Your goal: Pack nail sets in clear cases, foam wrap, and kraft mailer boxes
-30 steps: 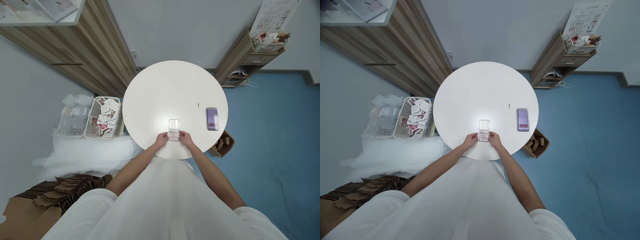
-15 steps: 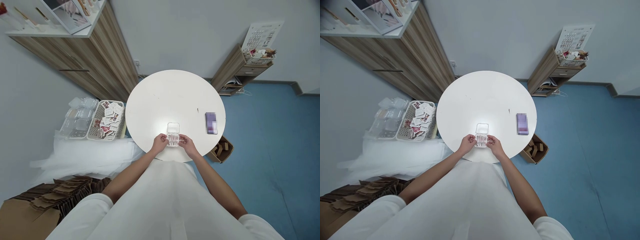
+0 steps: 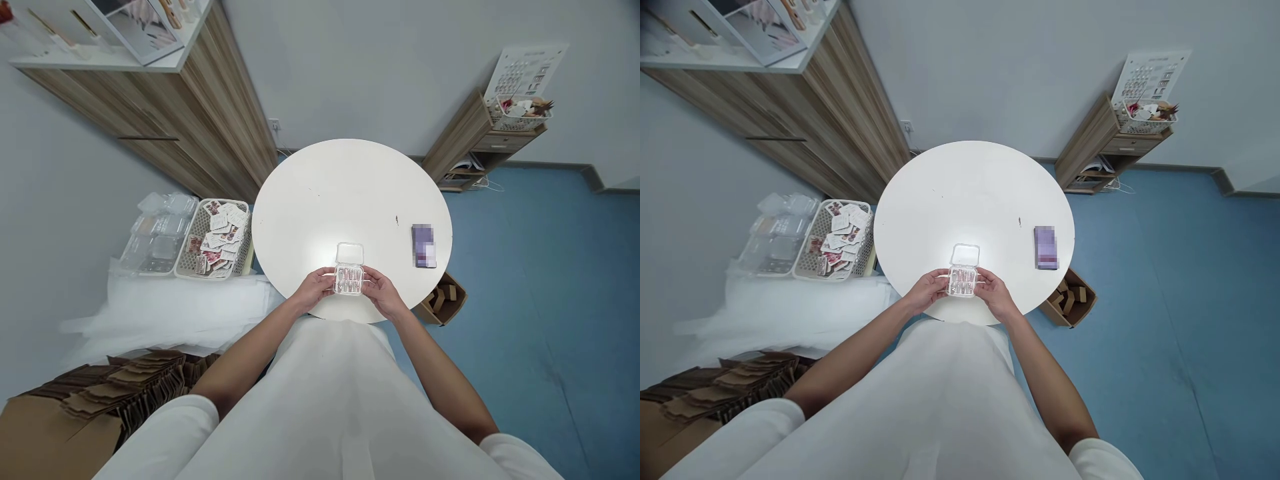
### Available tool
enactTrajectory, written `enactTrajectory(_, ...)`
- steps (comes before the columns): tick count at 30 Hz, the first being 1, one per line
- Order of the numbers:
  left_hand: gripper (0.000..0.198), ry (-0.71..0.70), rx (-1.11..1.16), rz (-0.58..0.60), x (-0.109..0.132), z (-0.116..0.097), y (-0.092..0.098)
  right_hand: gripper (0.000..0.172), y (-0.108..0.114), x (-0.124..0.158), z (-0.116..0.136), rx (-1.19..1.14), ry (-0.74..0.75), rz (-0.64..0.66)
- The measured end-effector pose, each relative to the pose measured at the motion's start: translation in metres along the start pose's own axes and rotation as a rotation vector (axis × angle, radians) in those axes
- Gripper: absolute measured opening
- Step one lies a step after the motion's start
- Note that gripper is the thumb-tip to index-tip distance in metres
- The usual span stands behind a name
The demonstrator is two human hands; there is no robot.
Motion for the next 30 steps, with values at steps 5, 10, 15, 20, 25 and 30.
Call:
enactTrajectory(5,0.039,0.009,-0.028,0.004,-0.003,-0.004,0.002,0.061,0.0,-0.004,0.007,-0.001,-0.013,0.071)
enactTrajectory(10,0.039,0.017,-0.045,0.011,-0.006,-0.002,0.003,0.05,0.004,-0.017,0.014,0.029,-0.088,0.081)
enactTrajectory(15,0.041,0.062,-0.049,0.038,-0.007,0.001,-0.001,0.04,0.011,-0.029,0.021,0.052,-0.125,0.046)
enactTrajectory(20,0.042,0.068,-0.033,0.052,-0.009,0.001,-0.008,0.04,0.012,-0.028,0.031,0.043,-0.077,0.068)
enactTrajectory(25,0.039,0.059,0.004,0.036,-0.011,0.003,-0.011,0.036,0.012,-0.022,0.036,0.028,-0.092,0.103)
enactTrajectory(30,0.041,0.05,0.015,0.019,-0.013,0.006,-0.013,0.033,0.01,-0.015,0.036,0.033,-0.091,0.107)
Point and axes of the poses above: each hand's wrist, its own x-axis away from the middle knuckle, its own y-axis out of the back of the hand, z = x × y, the point moved 2 cm from there along -x, towards the middle knuckle
